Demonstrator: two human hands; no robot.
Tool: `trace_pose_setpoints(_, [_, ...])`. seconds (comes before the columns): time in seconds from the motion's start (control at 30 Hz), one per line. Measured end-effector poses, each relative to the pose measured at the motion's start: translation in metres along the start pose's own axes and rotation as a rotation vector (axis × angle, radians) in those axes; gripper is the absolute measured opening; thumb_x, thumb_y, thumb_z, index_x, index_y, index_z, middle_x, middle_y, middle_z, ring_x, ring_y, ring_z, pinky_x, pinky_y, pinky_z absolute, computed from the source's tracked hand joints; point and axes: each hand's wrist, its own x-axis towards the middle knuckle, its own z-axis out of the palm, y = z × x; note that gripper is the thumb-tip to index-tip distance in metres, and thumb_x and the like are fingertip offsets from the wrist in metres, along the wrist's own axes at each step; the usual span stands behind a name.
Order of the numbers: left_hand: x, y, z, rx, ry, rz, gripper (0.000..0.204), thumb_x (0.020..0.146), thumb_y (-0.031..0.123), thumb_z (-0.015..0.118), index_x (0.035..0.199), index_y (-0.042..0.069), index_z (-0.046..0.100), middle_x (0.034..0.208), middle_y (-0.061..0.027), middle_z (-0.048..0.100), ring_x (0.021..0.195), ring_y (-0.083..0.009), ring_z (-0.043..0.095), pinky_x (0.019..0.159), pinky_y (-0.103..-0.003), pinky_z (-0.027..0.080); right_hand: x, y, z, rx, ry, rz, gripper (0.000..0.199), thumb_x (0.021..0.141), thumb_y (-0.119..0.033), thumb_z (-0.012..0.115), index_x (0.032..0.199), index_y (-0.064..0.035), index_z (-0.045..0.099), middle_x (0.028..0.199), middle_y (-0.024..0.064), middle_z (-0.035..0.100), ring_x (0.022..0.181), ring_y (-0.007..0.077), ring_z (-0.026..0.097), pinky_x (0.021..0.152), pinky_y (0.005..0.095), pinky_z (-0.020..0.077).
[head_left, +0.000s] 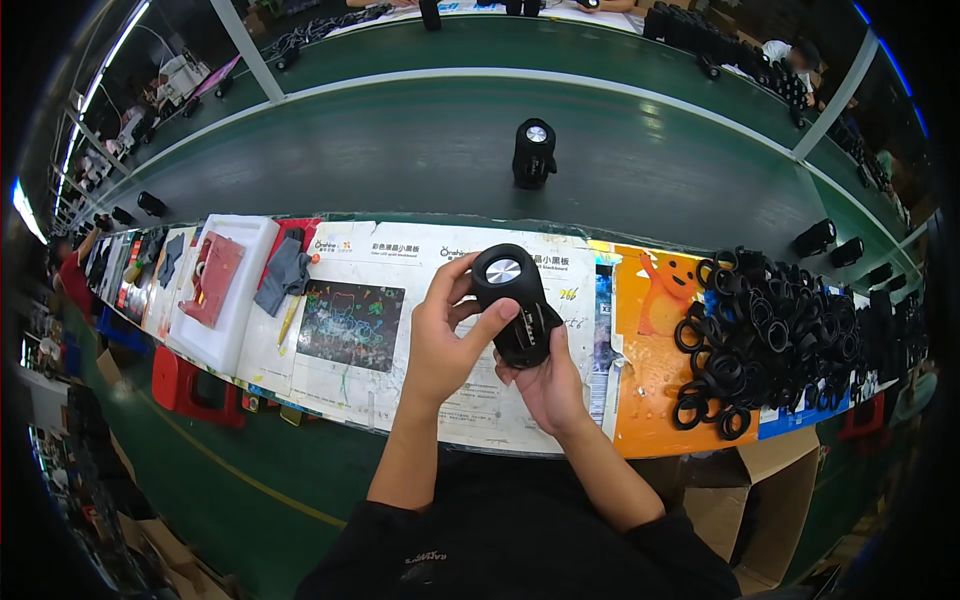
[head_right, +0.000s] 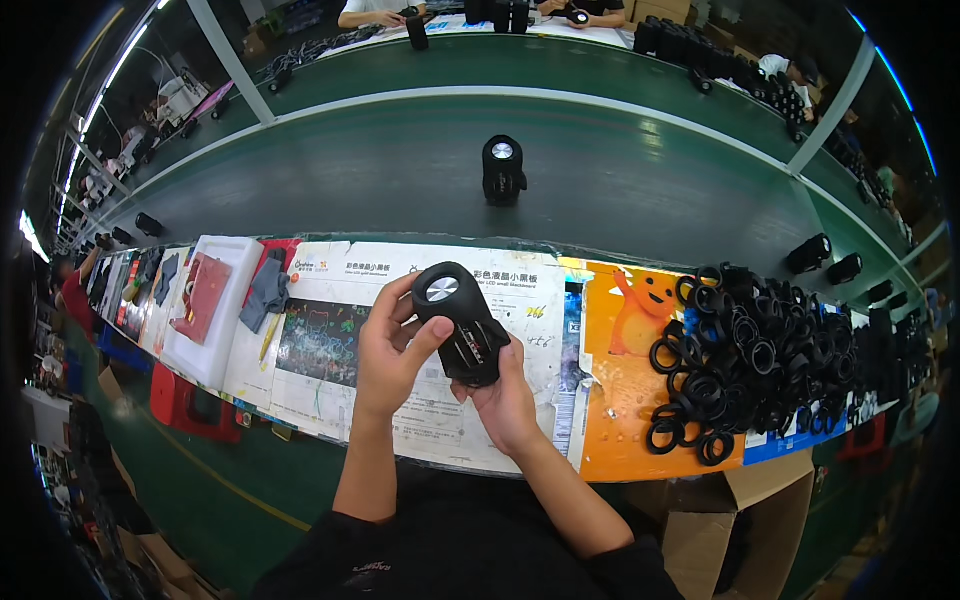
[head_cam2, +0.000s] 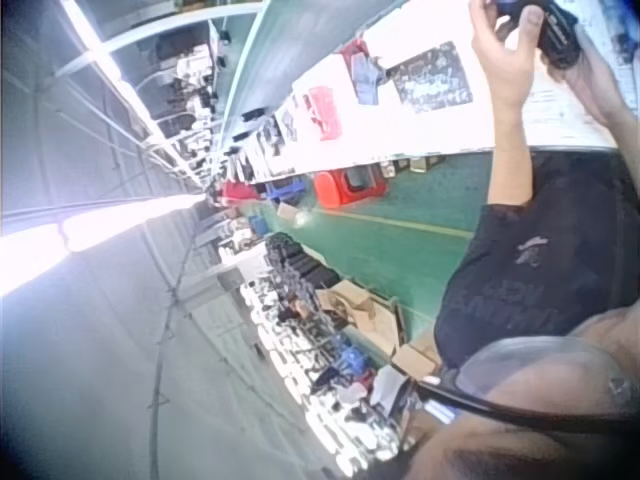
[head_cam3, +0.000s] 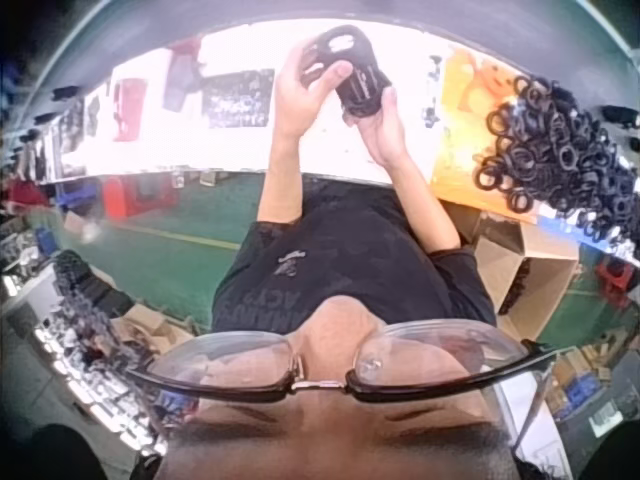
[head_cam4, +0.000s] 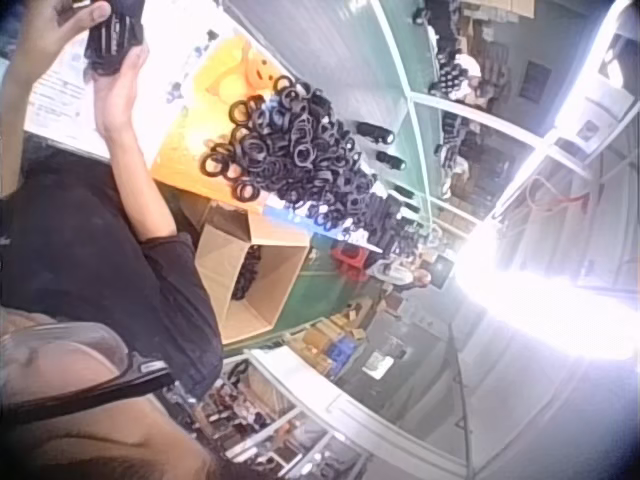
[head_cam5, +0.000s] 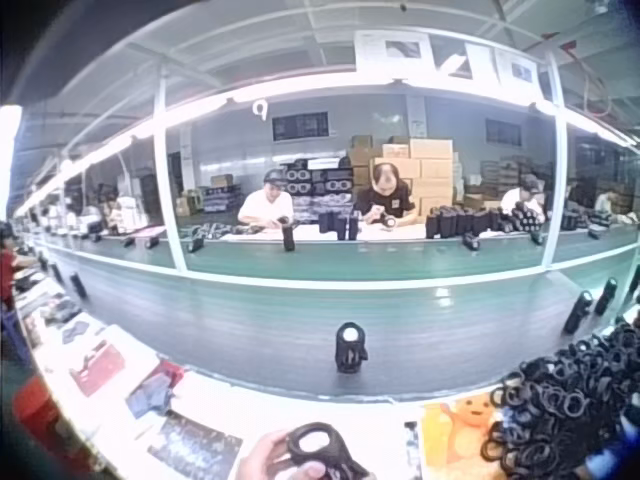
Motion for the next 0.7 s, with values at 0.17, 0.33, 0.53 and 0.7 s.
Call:
trace_pose_setpoints(0.17, [0.003, -0.011, -0.008, -0.215, -0.005, -0.062, 0.06, 0.095, 0.02, 0.086, 0.144, 0.001, 0.056, 0.128, -0.0144, 0.07, 0.121, -0.0209, 0.067, 0.103, -0.035, 0.056, -0.002, -0.012, 0.008, -0.252, 0.019, -0.042, 0.048, 0.119, -0.048, 0.026, 0.149, -0.0111, 0.035, 0.125, 0.0152, 0.064, 0.091, 0.0254, 0.069, 0.077, 0.0427, 0.058])
trace_pose_setpoints(0.33, [0.007, -0.029, -0.006, -0.291, 0.019, -0.075, 0.059, 0.096, 0.022, 0.085, 0.142, 0.0, 0.056, 0.125, -0.0139, 0.072, 0.118, -0.0203, 0.068, 0.101, -0.034, 0.056, 0.004, -0.024, 0.004, -0.307, 0.03, -0.031, 0.047, 0.119, -0.047, 0.031, 0.147, -0.0094, 0.03, 0.122, 0.021, 0.062, 0.088, 0.026, 0.07, 0.075, 0.0393, 0.0611])
trace_pose_setpoints(0.53, [0.012, -0.053, 0.001, -0.37, 0.105, -0.281, 0.045, 0.105, 0.03, 0.073, 0.136, -0.002, 0.064, 0.116, -0.0086, 0.074, 0.105, -0.0166, 0.071, 0.091, -0.035, 0.062, 0.012, -0.043, -0.001, -0.441, 0.221, -0.001, 0.044, 0.116, -0.05, 0.045, 0.133, -0.0096, 0.039, 0.105, 0.0162, 0.068, 0.07, 0.0215, 0.068, 0.056, 0.033, 0.0548])
trace_pose_setpoints(0.7, [0.016, -0.071, -0.002, -0.316, 0.009, -0.323, 0.041, 0.107, 0.027, 0.07, 0.134, -0.003, 0.066, 0.118, -0.0105, 0.074, 0.106, -0.0175, 0.071, 0.091, -0.037, 0.064, 0.012, -0.055, -0.012, -0.482, 0.28, 0.064, 0.042, 0.115, -0.052, 0.045, 0.121, -0.0105, 0.041, 0.102, 0.0147, 0.067, 0.059, 0.0226, 0.066, 0.045, 0.031, 0.0495])
